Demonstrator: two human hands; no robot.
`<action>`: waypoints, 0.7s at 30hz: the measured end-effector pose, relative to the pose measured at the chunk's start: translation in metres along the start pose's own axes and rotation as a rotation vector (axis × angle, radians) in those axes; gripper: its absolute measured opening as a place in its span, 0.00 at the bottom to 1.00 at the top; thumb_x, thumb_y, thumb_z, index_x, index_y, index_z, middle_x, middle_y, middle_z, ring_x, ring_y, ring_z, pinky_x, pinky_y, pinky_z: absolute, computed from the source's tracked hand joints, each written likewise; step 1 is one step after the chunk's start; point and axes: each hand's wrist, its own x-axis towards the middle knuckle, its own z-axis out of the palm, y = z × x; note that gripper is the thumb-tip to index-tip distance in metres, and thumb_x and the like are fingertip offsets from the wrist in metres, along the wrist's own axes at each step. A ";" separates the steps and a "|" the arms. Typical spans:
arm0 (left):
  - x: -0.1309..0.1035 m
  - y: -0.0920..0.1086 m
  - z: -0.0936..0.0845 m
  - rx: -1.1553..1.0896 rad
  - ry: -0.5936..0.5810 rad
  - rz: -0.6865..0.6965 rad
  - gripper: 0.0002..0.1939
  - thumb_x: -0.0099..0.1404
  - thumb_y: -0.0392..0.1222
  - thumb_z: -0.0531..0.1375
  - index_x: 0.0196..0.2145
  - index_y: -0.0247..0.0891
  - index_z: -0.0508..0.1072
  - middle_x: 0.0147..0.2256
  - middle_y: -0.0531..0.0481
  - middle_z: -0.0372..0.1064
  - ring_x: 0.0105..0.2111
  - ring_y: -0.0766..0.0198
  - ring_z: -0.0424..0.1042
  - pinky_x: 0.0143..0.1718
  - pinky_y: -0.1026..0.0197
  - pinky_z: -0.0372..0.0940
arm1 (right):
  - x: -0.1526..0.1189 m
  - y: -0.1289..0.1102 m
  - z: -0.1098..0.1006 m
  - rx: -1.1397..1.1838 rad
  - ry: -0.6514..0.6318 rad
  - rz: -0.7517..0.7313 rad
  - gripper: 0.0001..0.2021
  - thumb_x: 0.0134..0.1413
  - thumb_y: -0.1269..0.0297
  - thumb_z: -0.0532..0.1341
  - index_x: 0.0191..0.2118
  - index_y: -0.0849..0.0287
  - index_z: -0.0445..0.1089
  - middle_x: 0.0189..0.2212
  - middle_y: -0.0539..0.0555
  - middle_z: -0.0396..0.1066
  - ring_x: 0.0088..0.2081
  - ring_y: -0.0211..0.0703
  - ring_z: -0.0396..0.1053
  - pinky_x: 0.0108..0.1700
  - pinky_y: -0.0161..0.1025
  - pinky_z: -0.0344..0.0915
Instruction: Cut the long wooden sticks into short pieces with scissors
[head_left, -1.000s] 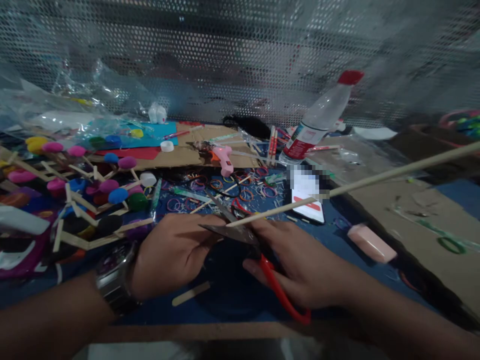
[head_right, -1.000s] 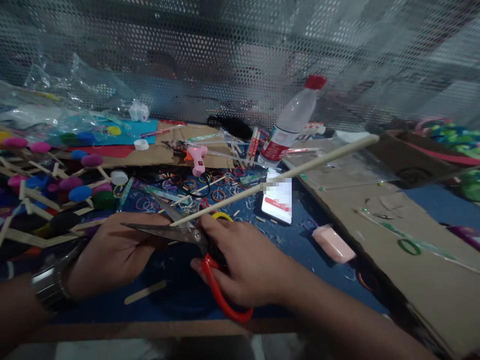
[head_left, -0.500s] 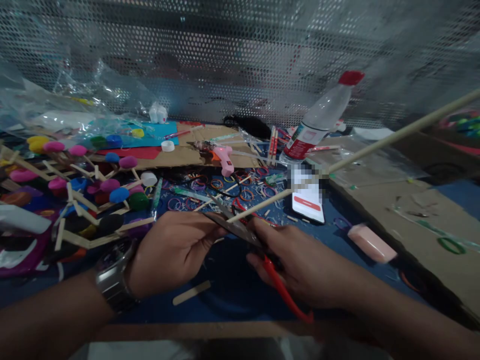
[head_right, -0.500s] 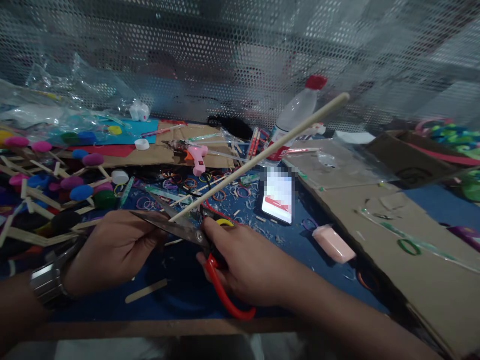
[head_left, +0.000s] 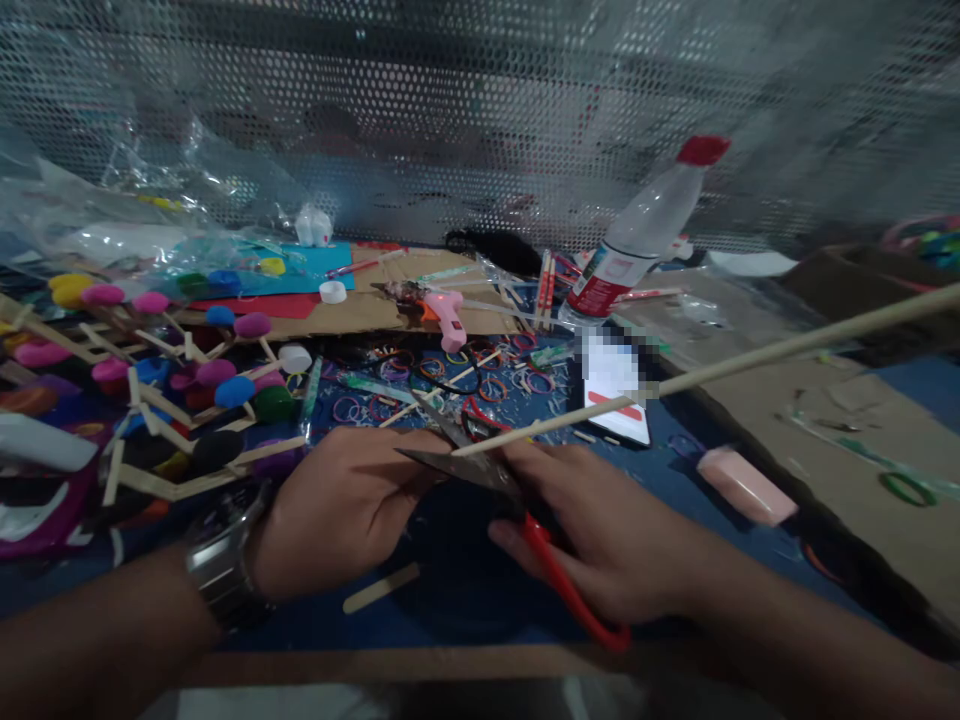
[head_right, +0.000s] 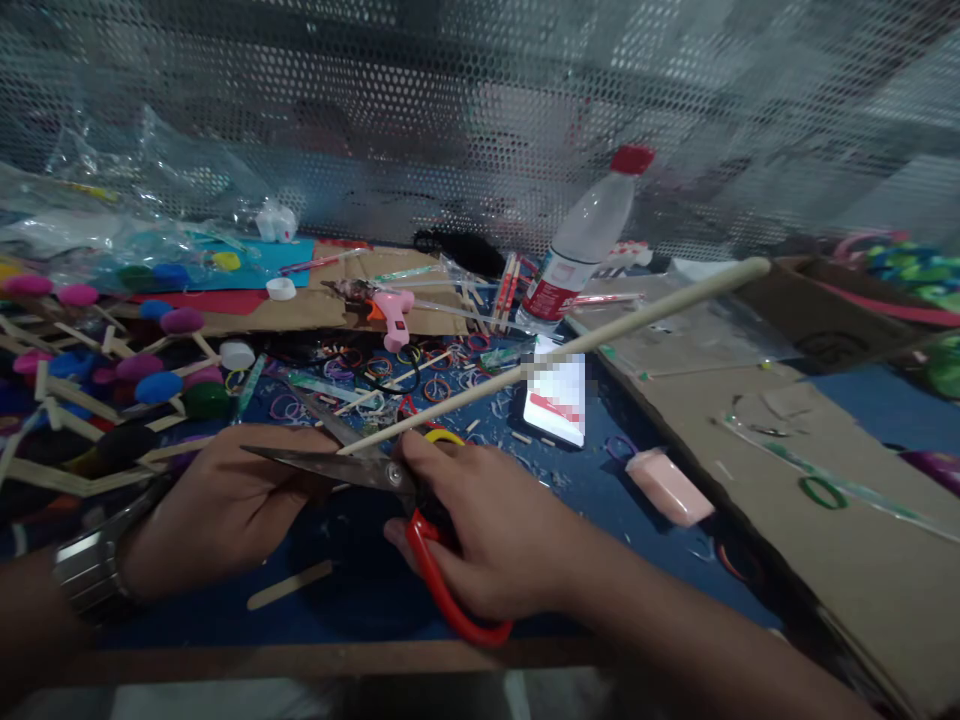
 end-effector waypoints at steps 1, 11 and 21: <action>0.000 0.000 0.000 -0.014 -0.009 -0.007 0.11 0.65 0.26 0.53 0.30 0.38 0.71 0.24 0.58 0.70 0.23 0.72 0.69 0.28 0.72 0.62 | 0.000 0.000 0.001 -0.009 0.001 -0.003 0.11 0.60 0.59 0.54 0.43 0.61 0.65 0.33 0.59 0.74 0.31 0.51 0.71 0.33 0.44 0.64; -0.001 -0.004 0.001 -0.006 0.014 0.000 0.09 0.70 0.34 0.55 0.37 0.37 0.75 0.32 0.54 0.77 0.32 0.68 0.76 0.35 0.69 0.67 | -0.001 -0.003 -0.002 0.009 -0.079 0.077 0.10 0.64 0.58 0.54 0.44 0.59 0.63 0.28 0.54 0.73 0.26 0.47 0.69 0.26 0.39 0.57; 0.000 0.001 0.001 0.100 0.126 0.018 0.10 0.66 0.30 0.59 0.30 0.40 0.78 0.30 0.53 0.80 0.32 0.67 0.79 0.37 0.70 0.71 | 0.001 -0.004 -0.005 0.040 -0.061 0.058 0.11 0.62 0.59 0.55 0.44 0.60 0.63 0.30 0.56 0.73 0.26 0.46 0.69 0.28 0.39 0.59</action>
